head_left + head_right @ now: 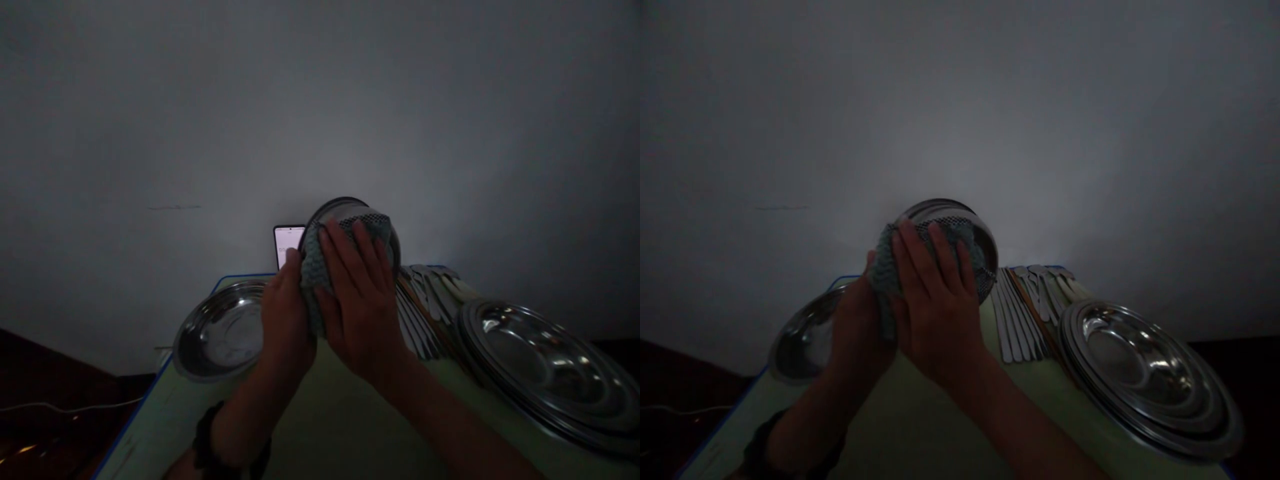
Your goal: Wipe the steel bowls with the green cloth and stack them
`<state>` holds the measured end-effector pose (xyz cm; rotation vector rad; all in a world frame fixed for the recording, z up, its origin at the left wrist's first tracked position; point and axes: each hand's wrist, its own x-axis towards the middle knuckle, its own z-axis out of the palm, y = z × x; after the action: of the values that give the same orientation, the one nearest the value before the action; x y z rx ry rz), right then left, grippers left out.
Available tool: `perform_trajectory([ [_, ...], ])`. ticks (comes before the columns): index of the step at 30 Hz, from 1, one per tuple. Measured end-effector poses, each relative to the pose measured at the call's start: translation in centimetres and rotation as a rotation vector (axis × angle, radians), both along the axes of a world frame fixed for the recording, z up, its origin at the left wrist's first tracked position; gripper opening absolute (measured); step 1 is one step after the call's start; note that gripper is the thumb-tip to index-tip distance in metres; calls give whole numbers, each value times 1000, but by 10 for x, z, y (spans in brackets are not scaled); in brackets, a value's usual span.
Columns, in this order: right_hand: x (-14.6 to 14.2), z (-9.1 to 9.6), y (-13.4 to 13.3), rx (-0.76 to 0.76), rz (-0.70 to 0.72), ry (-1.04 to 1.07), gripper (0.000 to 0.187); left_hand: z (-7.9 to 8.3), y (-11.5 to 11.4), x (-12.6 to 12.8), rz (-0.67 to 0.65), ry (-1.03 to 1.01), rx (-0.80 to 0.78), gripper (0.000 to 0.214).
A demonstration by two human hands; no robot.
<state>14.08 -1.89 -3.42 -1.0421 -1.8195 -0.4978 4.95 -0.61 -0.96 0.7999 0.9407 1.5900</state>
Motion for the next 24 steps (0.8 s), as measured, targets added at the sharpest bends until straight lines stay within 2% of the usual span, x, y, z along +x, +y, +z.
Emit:
perform_trajectory([
  [3, 16, 15, 0, -29, -3, 7, 47, -4, -7, 3, -58, 228, 164, 29],
  [5, 31, 21, 5, -107, 45, 55, 43, -3, -10, 2, -87, 408, 225, 28],
  [8, 51, 24, 12, -269, 154, 162, 39, 3, -13, -4, -133, 729, 292, 33],
  [11, 63, 30, 12, -370, 248, 168, 36, 15, -15, -13, -175, 913, 378, 37],
  [13, 68, 38, 7, -345, 255, 169, 33, 22, -14, -20, -198, 988, 402, 38],
  [17, 74, 51, -7, -105, 99, 212, 34, 29, -12, -32, -184, 1114, 365, 40],
  [19, 72, 51, -9, -93, 96, 133, 35, 29, -12, -35, -234, 1140, 414, 40],
  [22, 63, 44, -6, -354, 250, 31, 26, 25, -12, -38, -321, 1145, 514, 39],
  [24, 58, 39, -2, -529, 328, 56, 30, 22, -10, -40, -348, 1118, 527, 39],
])
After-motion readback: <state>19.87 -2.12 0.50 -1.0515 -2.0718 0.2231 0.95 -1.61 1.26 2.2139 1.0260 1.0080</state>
